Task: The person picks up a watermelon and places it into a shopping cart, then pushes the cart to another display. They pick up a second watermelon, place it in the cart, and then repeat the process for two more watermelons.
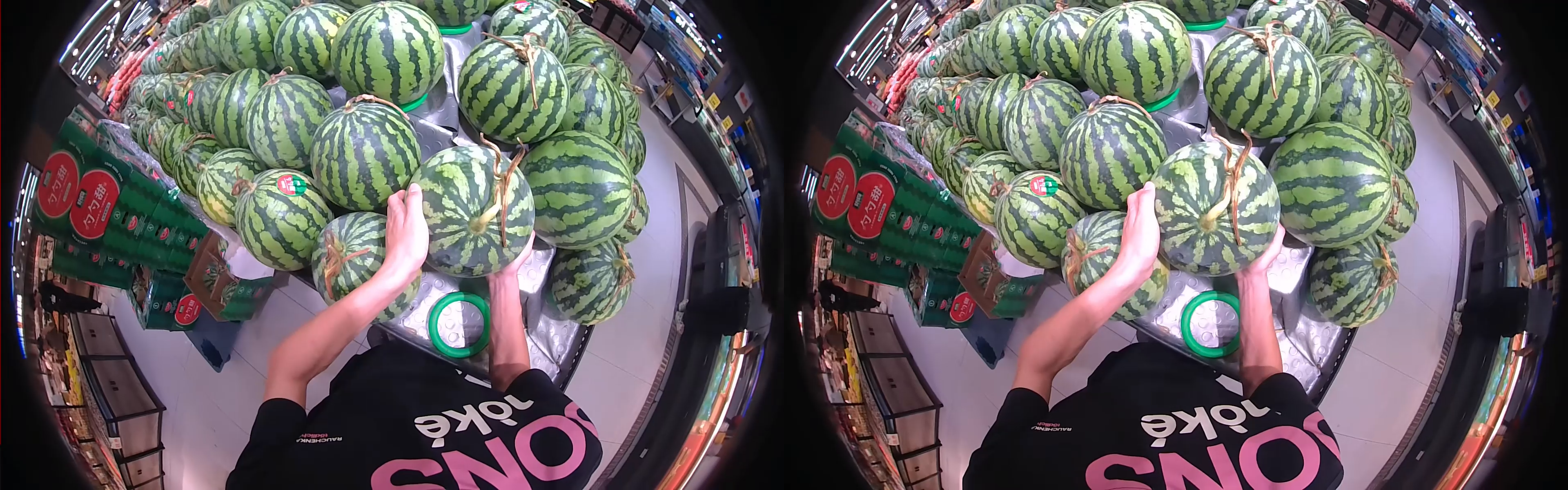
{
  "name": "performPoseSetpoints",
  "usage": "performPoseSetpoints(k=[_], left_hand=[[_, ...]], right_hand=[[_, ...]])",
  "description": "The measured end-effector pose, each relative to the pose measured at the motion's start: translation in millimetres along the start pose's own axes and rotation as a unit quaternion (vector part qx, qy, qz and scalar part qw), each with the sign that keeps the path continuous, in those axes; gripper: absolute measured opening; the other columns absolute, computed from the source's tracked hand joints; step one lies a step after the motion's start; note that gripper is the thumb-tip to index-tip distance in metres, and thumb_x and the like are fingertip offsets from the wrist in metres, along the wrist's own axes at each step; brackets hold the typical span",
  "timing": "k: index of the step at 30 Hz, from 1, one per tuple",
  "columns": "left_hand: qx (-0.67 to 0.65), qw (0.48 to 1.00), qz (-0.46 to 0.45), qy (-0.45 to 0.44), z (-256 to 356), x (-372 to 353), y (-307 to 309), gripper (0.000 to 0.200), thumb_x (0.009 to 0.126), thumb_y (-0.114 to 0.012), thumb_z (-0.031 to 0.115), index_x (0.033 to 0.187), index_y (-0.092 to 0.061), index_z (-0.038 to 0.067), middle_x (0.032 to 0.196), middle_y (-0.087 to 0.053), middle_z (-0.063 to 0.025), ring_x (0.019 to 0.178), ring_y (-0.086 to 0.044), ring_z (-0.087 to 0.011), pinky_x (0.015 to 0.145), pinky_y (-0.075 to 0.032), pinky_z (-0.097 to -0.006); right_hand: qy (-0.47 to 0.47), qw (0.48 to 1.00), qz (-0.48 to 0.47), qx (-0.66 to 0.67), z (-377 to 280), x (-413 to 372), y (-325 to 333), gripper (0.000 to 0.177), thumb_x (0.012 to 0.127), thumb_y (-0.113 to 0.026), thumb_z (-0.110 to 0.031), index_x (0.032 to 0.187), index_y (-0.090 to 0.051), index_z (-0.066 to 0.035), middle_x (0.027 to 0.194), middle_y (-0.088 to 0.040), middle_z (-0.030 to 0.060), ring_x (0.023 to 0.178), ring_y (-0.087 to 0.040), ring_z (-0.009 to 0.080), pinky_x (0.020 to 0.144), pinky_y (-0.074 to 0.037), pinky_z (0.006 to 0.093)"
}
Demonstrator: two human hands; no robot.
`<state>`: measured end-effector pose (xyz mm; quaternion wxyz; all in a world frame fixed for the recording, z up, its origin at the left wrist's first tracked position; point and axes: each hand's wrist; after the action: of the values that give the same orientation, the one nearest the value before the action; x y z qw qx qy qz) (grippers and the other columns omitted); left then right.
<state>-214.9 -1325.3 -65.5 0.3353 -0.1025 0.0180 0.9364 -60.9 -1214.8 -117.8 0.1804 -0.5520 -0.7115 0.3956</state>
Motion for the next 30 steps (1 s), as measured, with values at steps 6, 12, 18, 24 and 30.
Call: performPoseSetpoints(k=[6, 12, 18, 24, 30], left_hand=[[-0.051, 0.998, -0.028, 0.006, 5, -6, 6, 0.071, 0.101, -0.038, 0.05, 0.142, -0.032, -0.008, 0.142, -0.041, -0.0271, 0.136, -0.037, -0.0356, 0.113, -0.027, -0.0391], [0.038, 0.99, -0.065, -0.116, 18, -44, 8, 0.073, 0.101, -0.048, 0.039, 0.15, -0.016, -0.005, 0.154, -0.018, -0.0301, 0.144, -0.022, -0.041, 0.118, -0.02, -0.0437], [0.088, 0.977, -0.056, -0.183, 9, -43, 10, 0.077, 0.101, -0.05, 0.043, 0.151, -0.016, -0.005, 0.154, -0.02, -0.0299, 0.145, -0.021, -0.0398, 0.119, -0.019, -0.0431], [0.087, 0.972, -0.078, -0.205, 21, -68, 33, 0.071, 0.097, -0.058, 0.024, 0.151, -0.022, -0.004, 0.155, -0.025, -0.024, 0.145, -0.026, -0.0329, 0.118, -0.021, -0.04], [0.065, 0.94, -0.165, -0.291, 29, -96, 80, 0.054, 0.089, -0.061, 0.009, 0.14, -0.045, -0.003, 0.138, -0.05, -0.0232, 0.128, -0.051, -0.0352, 0.107, -0.039, -0.04]], right_hand=[[-0.012, 1.0, 0.02, 0.004, 3, 8, 15, 0.054, 0.099, -0.031, -0.045, 0.13, -0.055, -0.008, 0.129, -0.06, 0.0079, 0.115, -0.058, 0.0259, 0.099, -0.047, 0.0426], [-0.014, 0.992, 0.097, -0.082, -5, -12, -3, 0.051, 0.1, -0.033, -0.044, 0.131, -0.054, -0.009, 0.131, -0.059, 0.007, 0.117, -0.057, 0.0242, 0.099, -0.046, 0.0415], [-0.003, 0.992, 0.109, -0.068, -4, -15, -5, 0.052, 0.102, -0.033, -0.047, 0.138, -0.048, -0.012, 0.134, -0.056, 0.0078, 0.12, -0.055, 0.0265, 0.101, -0.046, 0.0424], [0.026, 0.99, 0.085, -0.111, 0, -29, -5, 0.046, 0.104, -0.034, -0.036, 0.135, -0.05, -0.007, 0.133, -0.056, 0.0098, 0.118, -0.057, 0.0257, 0.101, -0.046, 0.0409], [0.117, 0.972, 0.054, -0.196, 6, -56, 28, 0.043, 0.105, -0.032, -0.025, 0.132, -0.05, 0.002, 0.134, -0.056, 0.0127, 0.122, -0.053, 0.0234, 0.105, -0.04, 0.0382]])
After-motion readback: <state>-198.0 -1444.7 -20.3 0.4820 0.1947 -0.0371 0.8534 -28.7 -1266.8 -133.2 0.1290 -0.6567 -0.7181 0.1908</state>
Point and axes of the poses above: each hand's wrist, its own x-axis towards the middle knuckle, its own y-axis out of the back of the hand, z = x × y
